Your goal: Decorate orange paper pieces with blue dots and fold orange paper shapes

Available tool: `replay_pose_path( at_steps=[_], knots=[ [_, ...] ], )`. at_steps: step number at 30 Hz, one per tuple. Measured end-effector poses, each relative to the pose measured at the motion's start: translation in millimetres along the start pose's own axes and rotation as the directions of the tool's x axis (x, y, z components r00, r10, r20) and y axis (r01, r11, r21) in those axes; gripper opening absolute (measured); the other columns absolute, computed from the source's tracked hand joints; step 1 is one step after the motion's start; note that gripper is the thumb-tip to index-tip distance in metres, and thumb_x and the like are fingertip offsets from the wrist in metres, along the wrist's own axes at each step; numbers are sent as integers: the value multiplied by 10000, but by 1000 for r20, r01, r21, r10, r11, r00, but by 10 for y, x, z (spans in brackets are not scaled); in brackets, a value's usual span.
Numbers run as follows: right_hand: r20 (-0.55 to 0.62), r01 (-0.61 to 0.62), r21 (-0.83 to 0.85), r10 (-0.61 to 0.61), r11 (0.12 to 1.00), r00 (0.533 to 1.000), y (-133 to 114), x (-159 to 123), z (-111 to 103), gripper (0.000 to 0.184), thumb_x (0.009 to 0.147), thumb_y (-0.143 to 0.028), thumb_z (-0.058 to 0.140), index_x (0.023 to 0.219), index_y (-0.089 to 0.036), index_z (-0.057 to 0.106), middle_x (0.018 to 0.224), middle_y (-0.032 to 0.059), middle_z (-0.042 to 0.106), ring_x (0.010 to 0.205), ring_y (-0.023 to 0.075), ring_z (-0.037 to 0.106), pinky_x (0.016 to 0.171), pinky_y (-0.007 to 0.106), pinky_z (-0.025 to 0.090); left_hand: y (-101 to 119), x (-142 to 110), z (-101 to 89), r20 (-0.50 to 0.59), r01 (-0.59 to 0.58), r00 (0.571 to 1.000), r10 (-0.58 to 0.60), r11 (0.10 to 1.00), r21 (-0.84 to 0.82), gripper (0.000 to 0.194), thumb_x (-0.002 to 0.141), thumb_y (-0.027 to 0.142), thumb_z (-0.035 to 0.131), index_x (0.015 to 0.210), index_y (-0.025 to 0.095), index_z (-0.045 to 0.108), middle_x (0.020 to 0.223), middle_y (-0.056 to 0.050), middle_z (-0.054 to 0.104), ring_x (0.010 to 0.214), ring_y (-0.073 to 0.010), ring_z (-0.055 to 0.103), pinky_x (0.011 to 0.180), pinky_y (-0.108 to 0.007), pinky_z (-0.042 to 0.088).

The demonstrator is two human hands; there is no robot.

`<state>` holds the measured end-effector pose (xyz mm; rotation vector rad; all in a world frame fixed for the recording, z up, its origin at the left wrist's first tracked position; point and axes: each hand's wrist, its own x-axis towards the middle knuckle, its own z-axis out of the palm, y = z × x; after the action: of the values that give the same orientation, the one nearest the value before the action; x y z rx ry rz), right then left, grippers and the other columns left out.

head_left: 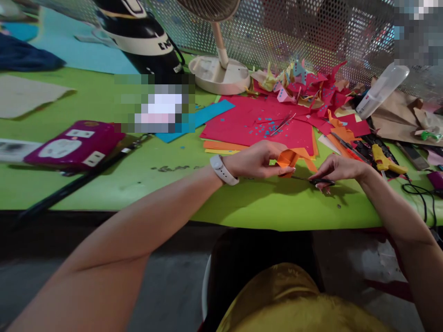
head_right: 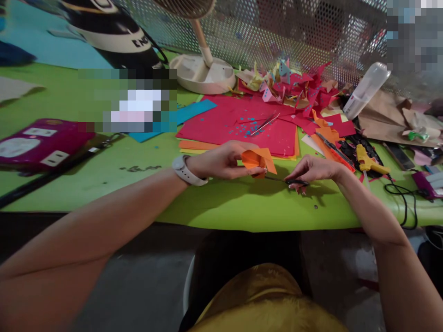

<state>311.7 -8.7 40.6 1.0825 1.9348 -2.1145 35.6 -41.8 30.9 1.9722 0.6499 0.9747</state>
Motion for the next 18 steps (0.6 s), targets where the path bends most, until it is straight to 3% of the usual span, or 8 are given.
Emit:
replay_pose_path(
  at_steps=[3, 12, 18],
  knots=[
    [42, -10, -44, 12, 999, 999, -34, -9, 5, 316, 705, -356, 842, 958, -170, 806, 739, 32, 771, 570, 100, 677, 565, 204, 538, 14, 12, -17, 150, -28, 988, 23, 999, 27, 233, 763, 392, 781, 688, 184, 707, 709, -62, 692, 680, -173, 660, 626, -249, 499],
    [45, -6, -121, 12, 993, 999, -91, -22, 58, 304, 703, -389, 834, 920, -178, 811, 698, 12, 757, 565, 99, 673, 571, 200, 540, 7, 0, 28, 147, -24, 989, 18, 999, 42, 265, 790, 424, 756, 706, 179, 699, 742, -65, 702, 699, -171, 668, 631, -241, 509],
    [-15, 60, -106, -62, 993, 998, -47, -99, -16, 360, 715, -397, 825, 986, -161, 799, 763, 35, 769, 593, 111, 678, 581, 221, 545, -22, -16, -25, 109, 96, 990, -94, 995, -17, 230, 792, 405, 738, 771, 176, 726, 777, -59, 740, 717, -167, 670, 668, -256, 532]
  ],
)
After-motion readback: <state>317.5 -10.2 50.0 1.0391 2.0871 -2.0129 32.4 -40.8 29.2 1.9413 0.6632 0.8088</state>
